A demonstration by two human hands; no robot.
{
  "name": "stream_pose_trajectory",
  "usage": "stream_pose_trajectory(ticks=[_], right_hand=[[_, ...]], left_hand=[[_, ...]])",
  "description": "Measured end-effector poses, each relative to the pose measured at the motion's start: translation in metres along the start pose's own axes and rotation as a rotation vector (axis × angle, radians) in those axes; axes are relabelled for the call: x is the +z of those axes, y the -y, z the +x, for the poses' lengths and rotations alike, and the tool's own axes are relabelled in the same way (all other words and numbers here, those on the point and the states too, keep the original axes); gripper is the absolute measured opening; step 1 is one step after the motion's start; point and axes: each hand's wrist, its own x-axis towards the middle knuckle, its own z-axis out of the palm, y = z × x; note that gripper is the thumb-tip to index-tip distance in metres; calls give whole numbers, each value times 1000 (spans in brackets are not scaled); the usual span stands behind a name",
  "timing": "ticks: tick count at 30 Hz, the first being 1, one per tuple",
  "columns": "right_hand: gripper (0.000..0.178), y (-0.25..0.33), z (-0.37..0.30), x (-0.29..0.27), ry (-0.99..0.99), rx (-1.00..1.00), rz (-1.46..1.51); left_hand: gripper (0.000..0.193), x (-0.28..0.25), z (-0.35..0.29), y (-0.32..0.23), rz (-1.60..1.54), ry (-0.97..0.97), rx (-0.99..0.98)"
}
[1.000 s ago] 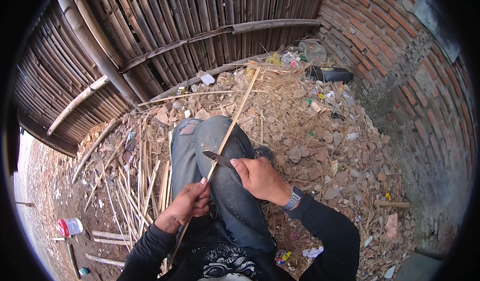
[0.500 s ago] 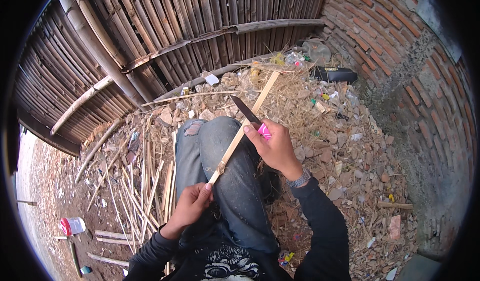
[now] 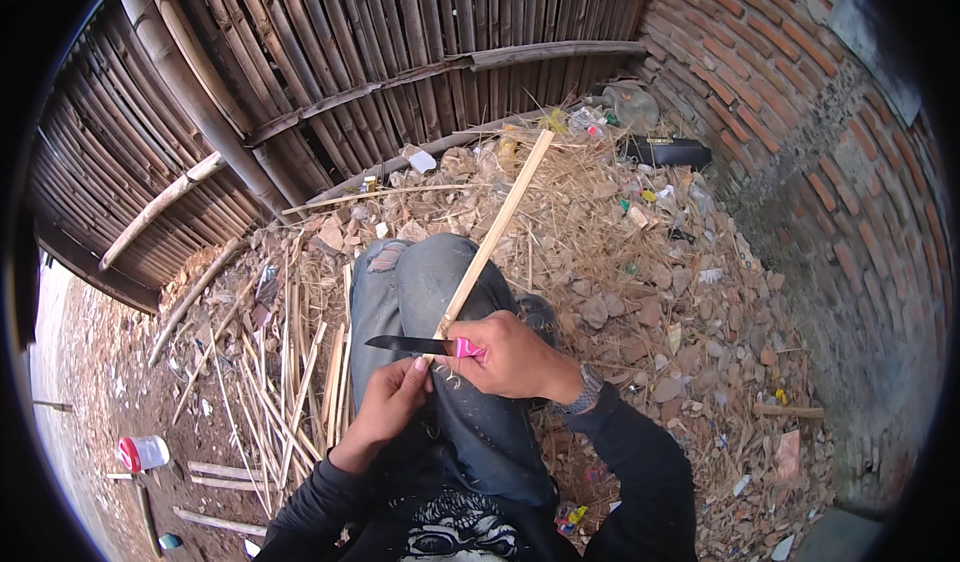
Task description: The person shaves a thin strip of bamboo by hand using a knife, making repeated scraping motions along the length of the wood to remove material.
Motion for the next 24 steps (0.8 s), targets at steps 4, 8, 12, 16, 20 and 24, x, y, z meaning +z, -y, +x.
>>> stream_pose_trajectory(ticks=[4, 8, 12, 16, 20, 24], right_hand=[[27, -2, -8, -11, 11, 128, 189], [26, -2, 3, -34, -409, 260, -131], [28, -9, -2, -32, -459, 276, -30], [30, 6, -3, -17, -348, 220, -131], [35, 14, -12, -3, -16, 255, -414], [43, -11, -12, 1, -73, 165, -538]], left_hand=[[45, -15, 3, -11, -479, 234, -378], [45, -22, 0, -15, -636, 317, -462], [46, -21, -1, -14, -652, 320, -462], [44, -16, -3, -15, -594, 260, -412], [42, -8, -6, -9, -508, 222, -392], [42, 2, -11, -5, -291, 115, -188]])
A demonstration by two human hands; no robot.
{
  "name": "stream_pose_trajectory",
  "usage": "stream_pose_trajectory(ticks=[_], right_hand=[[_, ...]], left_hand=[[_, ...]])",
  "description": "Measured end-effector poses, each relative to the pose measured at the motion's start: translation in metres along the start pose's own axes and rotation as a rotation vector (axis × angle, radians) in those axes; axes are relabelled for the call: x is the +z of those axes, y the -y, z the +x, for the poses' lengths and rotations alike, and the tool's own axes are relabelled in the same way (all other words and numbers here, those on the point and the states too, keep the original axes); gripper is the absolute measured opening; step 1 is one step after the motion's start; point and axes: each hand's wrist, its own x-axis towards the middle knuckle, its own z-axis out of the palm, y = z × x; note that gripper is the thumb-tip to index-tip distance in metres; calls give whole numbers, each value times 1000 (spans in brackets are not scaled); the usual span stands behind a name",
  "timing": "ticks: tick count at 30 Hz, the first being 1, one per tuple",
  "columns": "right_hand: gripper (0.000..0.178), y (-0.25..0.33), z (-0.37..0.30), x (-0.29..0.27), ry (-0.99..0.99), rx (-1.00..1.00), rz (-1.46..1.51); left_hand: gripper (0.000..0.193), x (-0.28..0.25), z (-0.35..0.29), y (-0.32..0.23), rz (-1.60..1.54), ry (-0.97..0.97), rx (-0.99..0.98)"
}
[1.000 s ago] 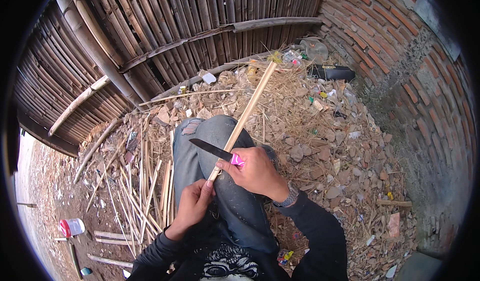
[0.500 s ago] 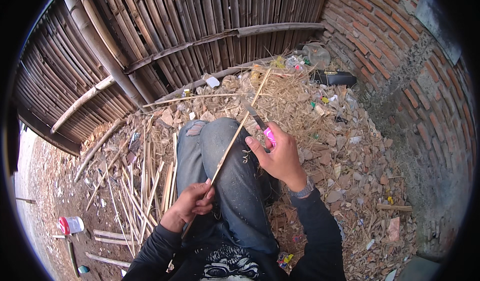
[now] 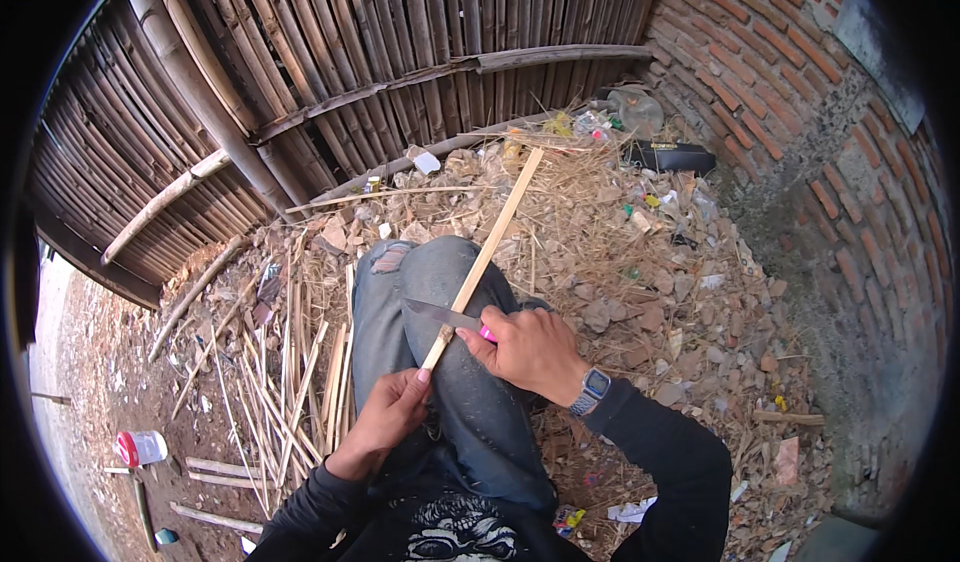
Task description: The person shaves a thin strip of bamboo by hand using a knife, making repeated scraping motions along the length of the wood to remove material.
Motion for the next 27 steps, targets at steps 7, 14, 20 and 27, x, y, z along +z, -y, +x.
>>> stream_pose_trajectory(ticks=[7, 14, 20, 27], right_hand=[[54, -88, 54, -16, -220, 355, 18], [58, -185, 39, -12, -415, 524, 171], [42, -105, 39, -5, -406, 199, 665], [35, -64, 53, 0, -244, 198, 892]], left_hand=[[46, -17, -37, -1, 79, -30, -98], [46, -40, -71, 10, 113, -14, -176], [46, -47, -65, 16, -53, 46, -255], [48, -38, -65, 15, -122, 36, -254]])
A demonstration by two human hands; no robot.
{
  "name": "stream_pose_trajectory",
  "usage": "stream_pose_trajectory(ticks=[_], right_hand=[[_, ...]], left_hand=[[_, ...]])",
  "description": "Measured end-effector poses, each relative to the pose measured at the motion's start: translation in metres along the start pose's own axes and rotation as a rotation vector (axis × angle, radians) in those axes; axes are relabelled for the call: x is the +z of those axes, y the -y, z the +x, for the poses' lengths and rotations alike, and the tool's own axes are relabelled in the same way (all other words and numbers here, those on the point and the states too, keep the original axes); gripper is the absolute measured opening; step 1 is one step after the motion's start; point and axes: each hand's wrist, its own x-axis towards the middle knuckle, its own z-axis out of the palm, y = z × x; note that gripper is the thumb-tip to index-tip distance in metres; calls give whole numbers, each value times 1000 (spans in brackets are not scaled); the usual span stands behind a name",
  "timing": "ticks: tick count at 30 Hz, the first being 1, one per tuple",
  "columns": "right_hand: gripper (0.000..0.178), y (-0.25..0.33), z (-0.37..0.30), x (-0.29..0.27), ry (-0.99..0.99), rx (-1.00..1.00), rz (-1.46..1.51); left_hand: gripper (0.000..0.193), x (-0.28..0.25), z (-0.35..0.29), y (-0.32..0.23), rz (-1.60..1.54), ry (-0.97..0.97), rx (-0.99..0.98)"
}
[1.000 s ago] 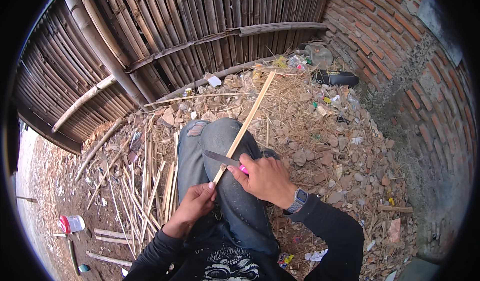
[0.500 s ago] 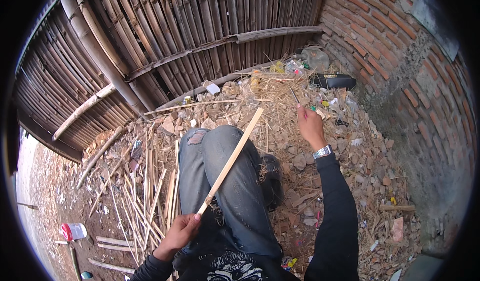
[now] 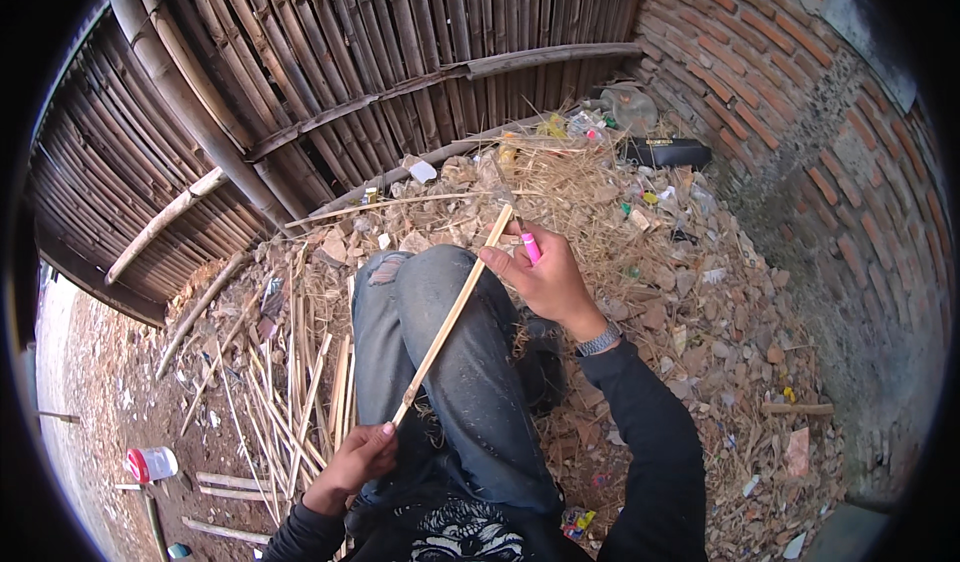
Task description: The person shaves a thin strip of bamboo by hand using a knife, making repeated scraping motions along the length of the wood to remove material.
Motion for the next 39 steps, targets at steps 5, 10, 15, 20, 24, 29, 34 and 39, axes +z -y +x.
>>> stream_pose_trajectory(ticks=[5, 10, 15, 20, 24, 29, 34, 39], right_hand=[[34, -1, 14, 6, -47, 64, 132], [47, 10, 7, 3, -147, -33, -241], [59, 36, -42, 22, 140, -133, -784], [60, 36, -52, 27, 164, -263, -826], [62, 32, -11, -8, -81, -170, -980], [64, 46, -40, 15, 232, -291, -994], [63, 40, -1, -18, 67, -30, -1072], [65, 40, -36, 5, 199, -255, -1013]], left_hand=[[49, -6, -1, 2, -198, 115, -116], [48, -22, 0, 6, -537, 429, -303], [46, -24, 3, 12, -686, 509, -362], [47, -23, -3, 10, -538, 378, -305], [48, -15, -7, -3, -439, 264, -279], [49, -9, -8, -2, -298, 164, -210], [49, -3, -13, -3, -182, 60, -149], [49, -1, -12, -3, -168, 47, -125]])
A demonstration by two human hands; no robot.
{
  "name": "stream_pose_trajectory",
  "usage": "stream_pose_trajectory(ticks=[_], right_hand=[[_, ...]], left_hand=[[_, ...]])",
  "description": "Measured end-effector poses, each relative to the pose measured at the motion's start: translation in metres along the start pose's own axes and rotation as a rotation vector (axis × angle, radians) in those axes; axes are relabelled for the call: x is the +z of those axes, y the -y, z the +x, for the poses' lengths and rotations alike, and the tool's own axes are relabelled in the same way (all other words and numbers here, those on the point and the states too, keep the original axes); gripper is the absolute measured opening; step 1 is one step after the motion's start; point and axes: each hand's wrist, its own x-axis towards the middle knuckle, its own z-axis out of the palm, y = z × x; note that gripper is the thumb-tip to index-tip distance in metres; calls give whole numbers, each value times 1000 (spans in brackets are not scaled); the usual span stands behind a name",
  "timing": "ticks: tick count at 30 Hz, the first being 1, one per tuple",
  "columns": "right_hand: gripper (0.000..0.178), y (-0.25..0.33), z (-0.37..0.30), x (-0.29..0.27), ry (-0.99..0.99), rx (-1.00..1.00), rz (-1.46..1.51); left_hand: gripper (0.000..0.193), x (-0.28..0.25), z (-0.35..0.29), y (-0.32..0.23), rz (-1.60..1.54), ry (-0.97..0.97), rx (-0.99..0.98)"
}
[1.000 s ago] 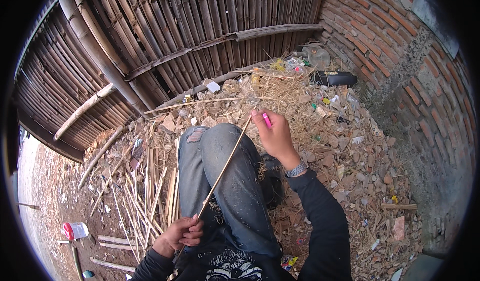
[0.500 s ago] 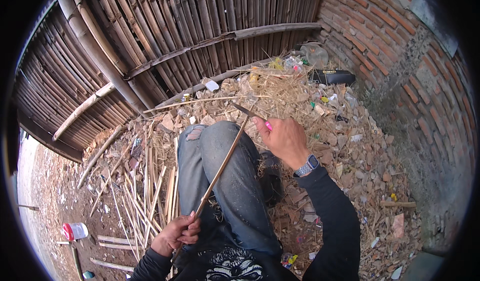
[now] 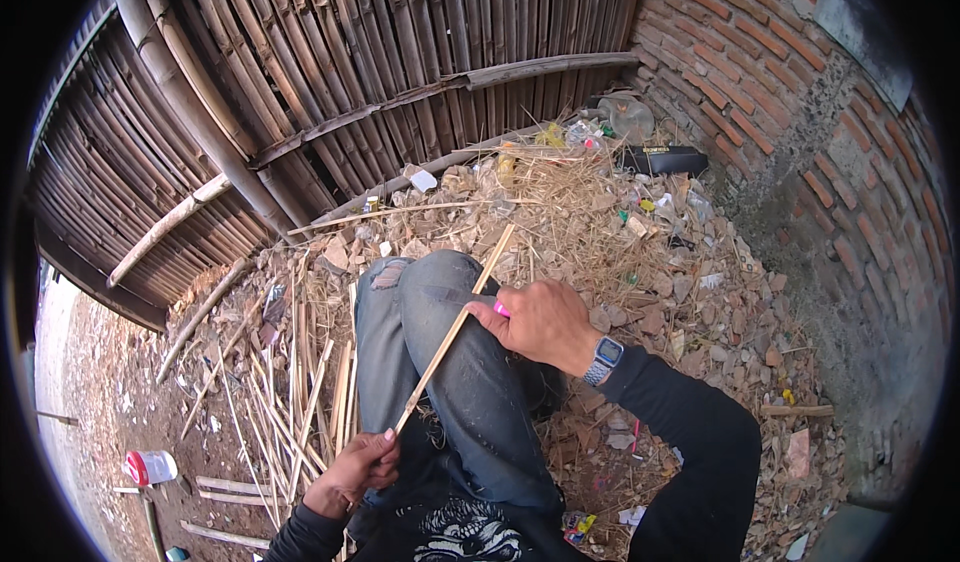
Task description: The person shaves a thin strip of bamboo by hand using a knife, making repeated scraping motions along the length of the wood to remove material.
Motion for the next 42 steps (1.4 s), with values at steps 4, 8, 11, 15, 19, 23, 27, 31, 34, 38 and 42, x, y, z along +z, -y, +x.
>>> stream_pose_trajectory(ticks=[4, 8, 11, 15, 19, 23, 27, 31, 34, 38, 42], right_hand=[[66, -37, 23, -13, -4, 149, -19], [67, -10, 6, -3, -32, 24, -26], [66, -33, 13, 1, -61, 82, -15], [65, -77, 30, -26, -204, 284, -42], [60, -44, 20, -27, -243, 231, 233], [44, -21, 11, -17, -164, 192, 498], [34, -26, 16, -11, -230, 231, 437], [33, -34, 23, -2, -339, 291, 249], [32, 8, 2, 33, -206, 163, 313], [32, -19, 20, 19, -275, 244, 268], [33, -11, 2, 27, -248, 252, 285]], left_hand=[[49, 2, 0, -1, 22, 4, 2], [48, -1, 3, 3, 49, -48, 37], [48, -2, 3, 3, 72, -53, 36], [48, -5, 7, 3, 154, -65, 94], [50, -3, 14, 10, 536, -287, 382], [46, 9, 19, 5, 902, -494, 581], [42, 12, 17, 1, 1050, -591, 604], [38, 21, 17, -4, 1243, -700, 756], [37, 25, 20, -6, 1243, -727, 765], [36, 26, 18, -9, 1213, -722, 738], [38, 31, 22, -17, 1223, -713, 785]])
